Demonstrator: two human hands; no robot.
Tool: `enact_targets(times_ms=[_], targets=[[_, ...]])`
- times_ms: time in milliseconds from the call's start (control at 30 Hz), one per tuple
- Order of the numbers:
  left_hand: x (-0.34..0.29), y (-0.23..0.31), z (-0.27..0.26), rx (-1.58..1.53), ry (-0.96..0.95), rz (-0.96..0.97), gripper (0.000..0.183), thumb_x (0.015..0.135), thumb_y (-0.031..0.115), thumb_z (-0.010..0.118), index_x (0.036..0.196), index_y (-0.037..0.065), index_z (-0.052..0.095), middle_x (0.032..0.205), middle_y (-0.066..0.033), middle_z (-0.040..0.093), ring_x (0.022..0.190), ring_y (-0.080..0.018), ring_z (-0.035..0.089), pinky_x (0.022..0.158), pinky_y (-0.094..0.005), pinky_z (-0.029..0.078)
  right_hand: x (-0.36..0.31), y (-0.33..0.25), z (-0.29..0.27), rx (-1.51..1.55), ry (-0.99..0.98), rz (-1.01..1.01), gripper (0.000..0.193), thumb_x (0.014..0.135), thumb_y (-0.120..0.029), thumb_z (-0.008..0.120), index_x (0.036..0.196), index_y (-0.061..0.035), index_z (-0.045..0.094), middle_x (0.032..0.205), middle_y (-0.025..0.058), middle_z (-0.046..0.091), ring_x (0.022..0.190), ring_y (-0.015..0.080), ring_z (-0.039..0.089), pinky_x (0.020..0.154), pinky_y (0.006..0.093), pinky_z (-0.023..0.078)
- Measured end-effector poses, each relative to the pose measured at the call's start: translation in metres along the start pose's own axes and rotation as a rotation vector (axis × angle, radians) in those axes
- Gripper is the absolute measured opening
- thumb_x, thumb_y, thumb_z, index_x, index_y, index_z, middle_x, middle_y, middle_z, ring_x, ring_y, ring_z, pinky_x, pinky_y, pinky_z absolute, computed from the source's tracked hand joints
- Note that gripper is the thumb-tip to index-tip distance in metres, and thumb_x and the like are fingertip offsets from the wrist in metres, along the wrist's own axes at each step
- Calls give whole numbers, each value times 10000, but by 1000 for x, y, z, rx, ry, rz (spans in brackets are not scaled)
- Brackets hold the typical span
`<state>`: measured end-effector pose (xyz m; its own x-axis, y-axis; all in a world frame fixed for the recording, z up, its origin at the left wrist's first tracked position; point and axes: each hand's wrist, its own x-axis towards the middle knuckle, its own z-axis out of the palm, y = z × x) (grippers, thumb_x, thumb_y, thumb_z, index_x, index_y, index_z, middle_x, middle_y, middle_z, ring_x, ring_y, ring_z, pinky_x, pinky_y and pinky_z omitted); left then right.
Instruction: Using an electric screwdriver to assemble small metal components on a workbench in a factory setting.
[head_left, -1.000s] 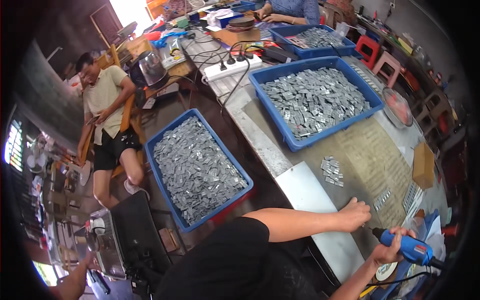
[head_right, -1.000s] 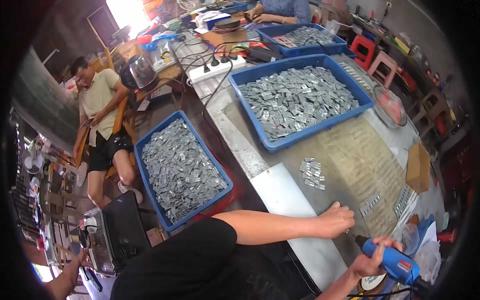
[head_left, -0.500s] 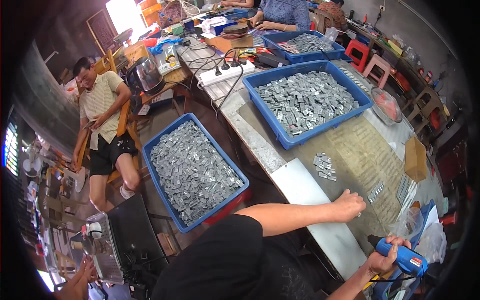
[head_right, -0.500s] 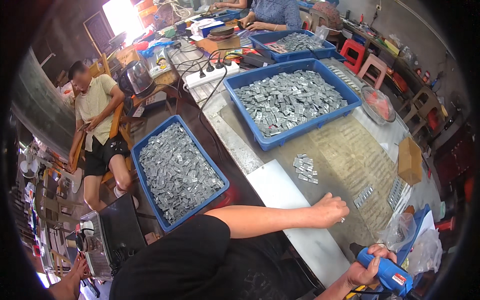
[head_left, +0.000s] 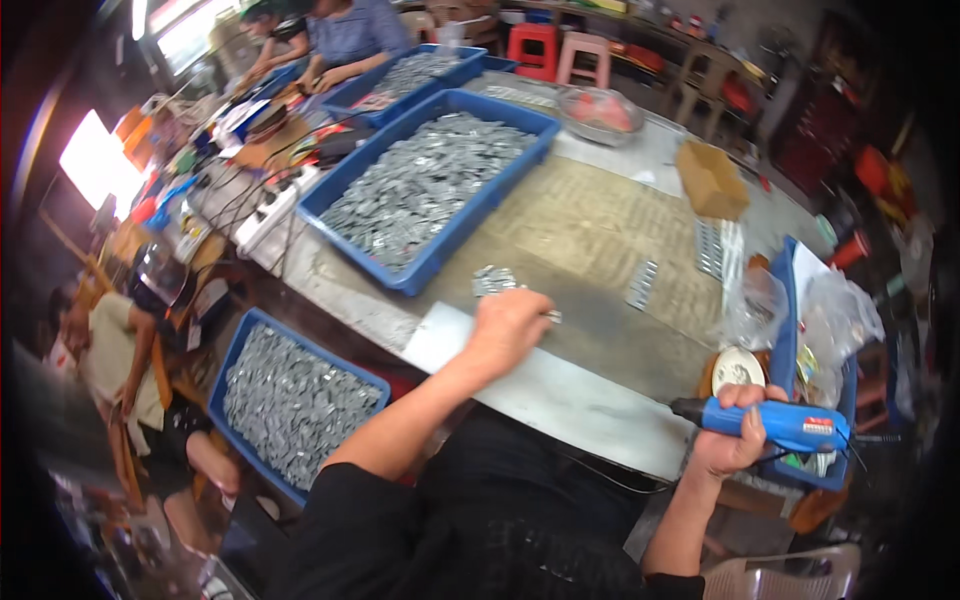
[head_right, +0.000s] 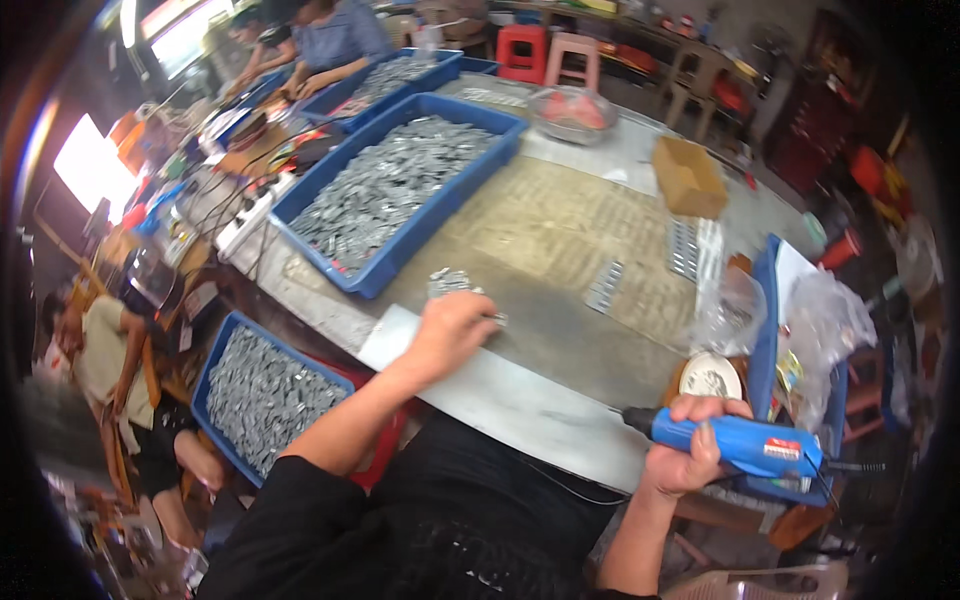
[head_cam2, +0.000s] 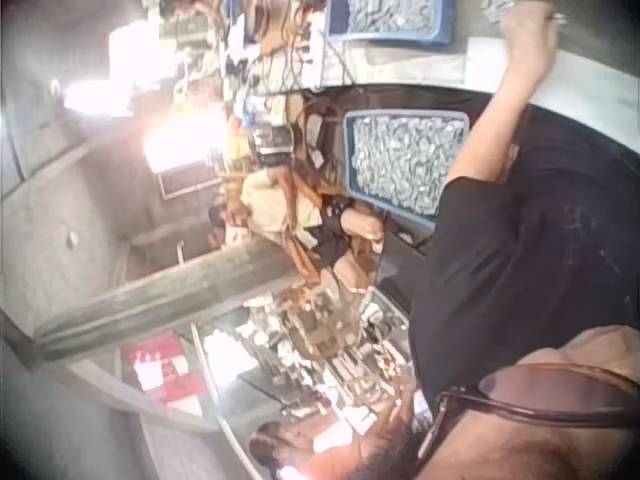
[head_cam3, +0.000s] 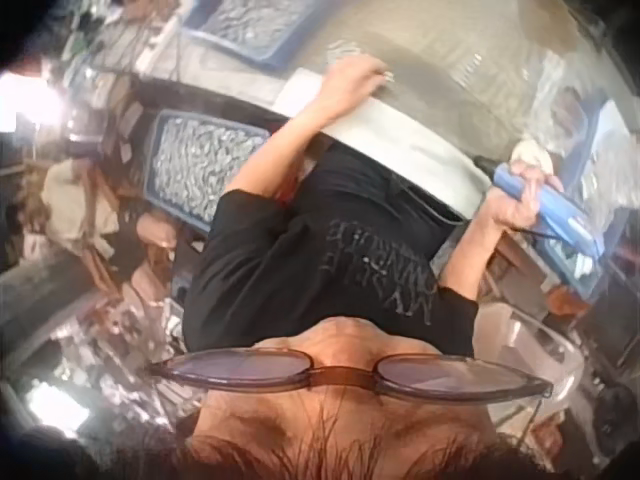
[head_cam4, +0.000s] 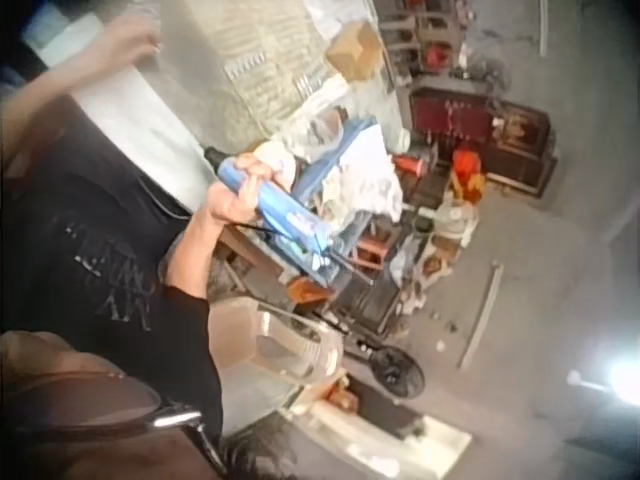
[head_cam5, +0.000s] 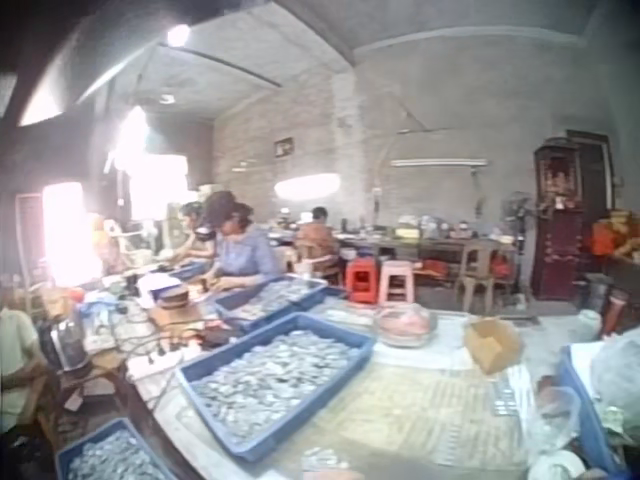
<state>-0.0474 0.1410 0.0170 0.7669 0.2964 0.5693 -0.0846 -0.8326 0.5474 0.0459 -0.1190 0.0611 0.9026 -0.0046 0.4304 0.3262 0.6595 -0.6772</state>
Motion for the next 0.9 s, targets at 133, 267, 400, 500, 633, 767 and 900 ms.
enact_targets(times_ms=[133, 267, 400, 500, 633, 767, 900], targets=[[3, -16, -16, 128, 65, -63, 139, 672, 54, 633, 792, 32, 566, 744, -109, 569, 675, -272, 548, 603, -344, 435, -1, -1, -3, -17, 65, -14, 433, 633, -116, 522, 1034, -28, 385, 688, 75, 444, 593, 174, 435, 565, 295, 393], [7, -35, -23, 241, 37, -239, 139, 672, 89, 627, 797, 66, 572, 782, -76, 578, 780, -272, 542, 653, -380, 400, -3, -3, -6, -55, 77, -32, 439, 622, -110, 524, 1027, -15, 383, 686, 78, 453, 580, 176, 443, 561, 299, 394], [4, -51, -24, 267, 32, -316, 136, 679, 95, 626, 800, 68, 571, 785, -76, 574, 785, -269, 539, 653, -382, 397, -6, -2, -6, -71, 78, -34, 445, 614, -114, 531, 1022, -13, 385, 689, 79, 461, 578, 179, 451, 564, 303, 393], [1, -59, -24, 255, 3, -329, 134, 685, 102, 624, 806, 73, 574, 791, -77, 569, 794, -265, 535, 659, -378, 395, -7, -2, -6, -74, 72, -33, 443, 613, -116, 532, 1019, -14, 386, 692, 80, 465, 579, 180, 454, 566, 307, 394], [8, -54, -19, 278, -9, -286, 128, 685, 95, 622, 803, 74, 578, 803, -70, 566, 802, -260, 530, 661, -372, 394, -5, -4, -10, -76, 85, -45, 443, 613, -115, 531, 1019, -13, 386, 694, 82, 469, 580, 182, 456, 573, 314, 397], [18, -34, -14, 217, 25, -165, 134, 677, 81, 621, 803, 62, 579, 799, -62, 561, 787, -259, 524, 659, -365, 392, -3, -1, -11, -46, 65, -47, 434, 622, -102, 526, 1026, -24, 389, 697, 84, 472, 582, 185, 456, 578, 318, 401], [31, -11, 12, 36, -108, -95, 137, 672, 73, 620, 802, 65, 577, 798, -62, 558, 795, -259, 522, 676, -355, 389, -2, -1, -8, -40, 64, -37, 422, 641, -81, 510, 1044, -55, 387, 703, 84, 476, 591, 190, 465, 582, 315, 405]])
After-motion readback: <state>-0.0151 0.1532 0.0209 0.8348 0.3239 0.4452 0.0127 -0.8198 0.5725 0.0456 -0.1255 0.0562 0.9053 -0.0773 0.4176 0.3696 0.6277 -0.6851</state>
